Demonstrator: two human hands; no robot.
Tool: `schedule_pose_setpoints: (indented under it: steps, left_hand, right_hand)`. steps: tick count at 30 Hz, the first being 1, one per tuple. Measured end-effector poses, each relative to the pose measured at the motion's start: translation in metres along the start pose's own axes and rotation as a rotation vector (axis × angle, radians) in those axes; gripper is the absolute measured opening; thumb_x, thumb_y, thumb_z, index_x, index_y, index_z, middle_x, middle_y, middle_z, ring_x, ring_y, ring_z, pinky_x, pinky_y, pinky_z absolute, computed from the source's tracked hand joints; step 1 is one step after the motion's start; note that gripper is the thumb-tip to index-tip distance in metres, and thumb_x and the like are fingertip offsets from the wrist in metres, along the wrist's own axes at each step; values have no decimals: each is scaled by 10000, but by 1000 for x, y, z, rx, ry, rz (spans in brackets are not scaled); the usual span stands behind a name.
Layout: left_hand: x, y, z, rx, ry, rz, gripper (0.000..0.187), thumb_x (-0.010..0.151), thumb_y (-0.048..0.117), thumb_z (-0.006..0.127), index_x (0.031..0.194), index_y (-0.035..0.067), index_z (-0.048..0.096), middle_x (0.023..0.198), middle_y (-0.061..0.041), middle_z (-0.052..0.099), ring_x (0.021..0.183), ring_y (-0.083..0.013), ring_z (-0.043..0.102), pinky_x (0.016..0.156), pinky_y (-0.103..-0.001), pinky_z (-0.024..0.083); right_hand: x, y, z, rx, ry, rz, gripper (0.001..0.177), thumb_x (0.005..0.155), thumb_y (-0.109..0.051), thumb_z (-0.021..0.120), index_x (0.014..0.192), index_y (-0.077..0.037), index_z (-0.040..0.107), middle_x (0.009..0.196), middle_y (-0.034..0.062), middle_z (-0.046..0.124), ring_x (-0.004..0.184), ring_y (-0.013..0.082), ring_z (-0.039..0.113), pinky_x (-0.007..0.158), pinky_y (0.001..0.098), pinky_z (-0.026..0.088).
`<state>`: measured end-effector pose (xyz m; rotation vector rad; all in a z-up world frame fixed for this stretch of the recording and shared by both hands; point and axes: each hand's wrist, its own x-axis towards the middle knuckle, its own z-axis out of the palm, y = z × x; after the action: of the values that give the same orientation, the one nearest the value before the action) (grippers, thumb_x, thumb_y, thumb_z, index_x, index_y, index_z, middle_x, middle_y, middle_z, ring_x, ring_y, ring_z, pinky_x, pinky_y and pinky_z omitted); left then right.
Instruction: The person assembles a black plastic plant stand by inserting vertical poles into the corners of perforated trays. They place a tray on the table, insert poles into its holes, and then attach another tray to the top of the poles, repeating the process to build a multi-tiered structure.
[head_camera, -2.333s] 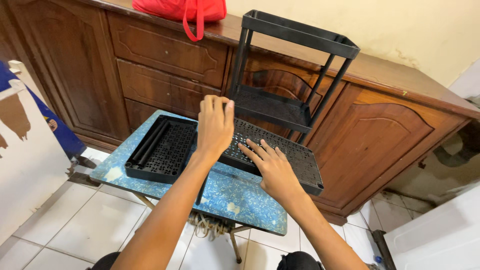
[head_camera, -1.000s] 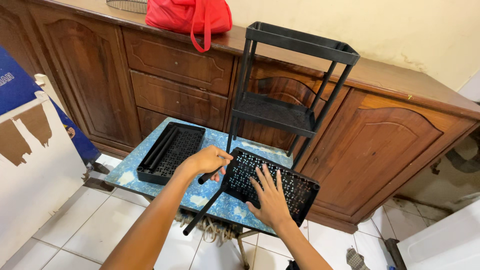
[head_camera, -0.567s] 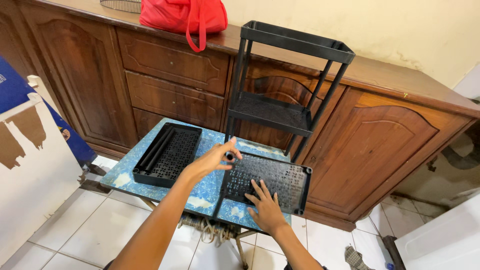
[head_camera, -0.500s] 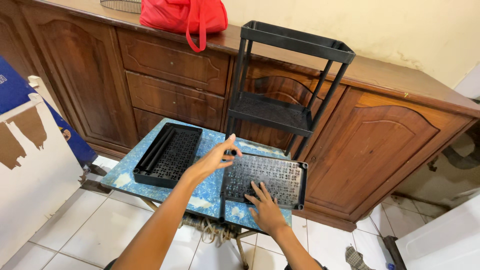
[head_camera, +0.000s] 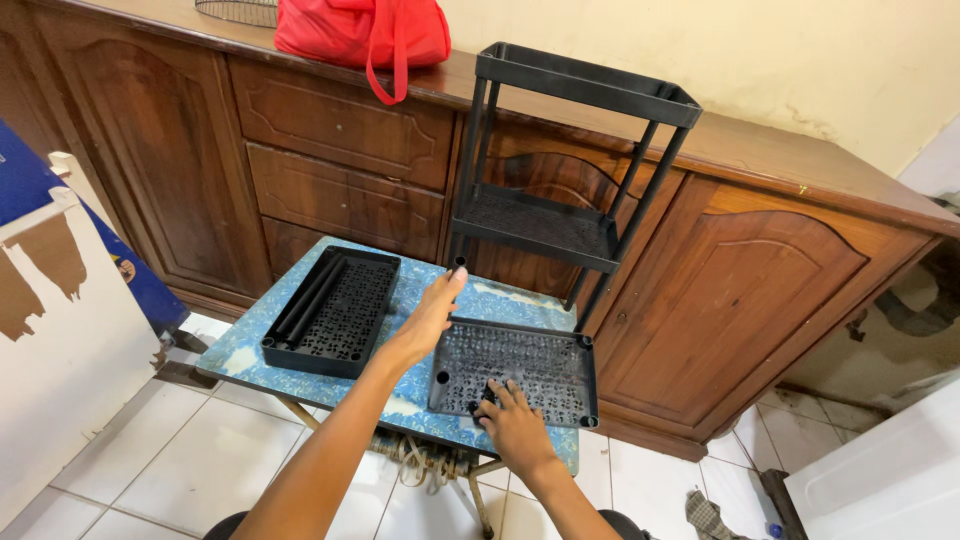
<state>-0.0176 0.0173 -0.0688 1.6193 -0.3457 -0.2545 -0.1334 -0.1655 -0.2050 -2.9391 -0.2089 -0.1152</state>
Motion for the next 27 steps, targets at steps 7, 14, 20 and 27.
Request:
schedule_pose_setpoints:
  steps: [7, 14, 20, 27]
  left_hand:
    - [9, -12, -1, 153, -9, -123, 1064, 817, 414, 739, 1634, 58, 158, 1391, -334, 630, 1178, -453, 634, 850, -505, 575]
    - [4, 22, -10, -197, 29, -49, 546, 949, 324, 561, 1403, 20, 548, 1205, -119, 671, 768, -199, 745, 663, -308, 601]
    - [-8, 46, 10, 253, 35, 127, 331, 1019, 214, 503, 1148, 54, 762, 778, -174, 743, 588, -229, 619, 601, -395, 483]
    - [-3, 33, 19, 714, 247, 194, 250, 892, 115, 574, 1072, 88, 745, 974, -221, 721, 935, -405, 683, 848, -498, 524]
  right_hand:
    - [-3, -1, 0, -8, -49, -60, 237, 1017, -290, 540, 1211, -182, 625, 1545, 46, 461, 1440, 337, 360, 1008, 716, 391]
    - [-8, -10, -8, 3, -35, -47, 197, 1016, -298, 535, 1144, -183, 632, 1478, -8, 539, 1359, 267, 461, 990, 701, 412]
    - [-7, -18, -16, 52, 75, -120, 194, 986, -272, 563, 1122, -190, 674, 1394, 30, 618, 1217, 292, 539, 933, 541, 500]
    - [-5, -6, -37, 196, -57, -102, 309, 984, -373, 555, 1243, -241, 660, 1261, 2, 698, 1106, 250, 572, 949, 442, 439]
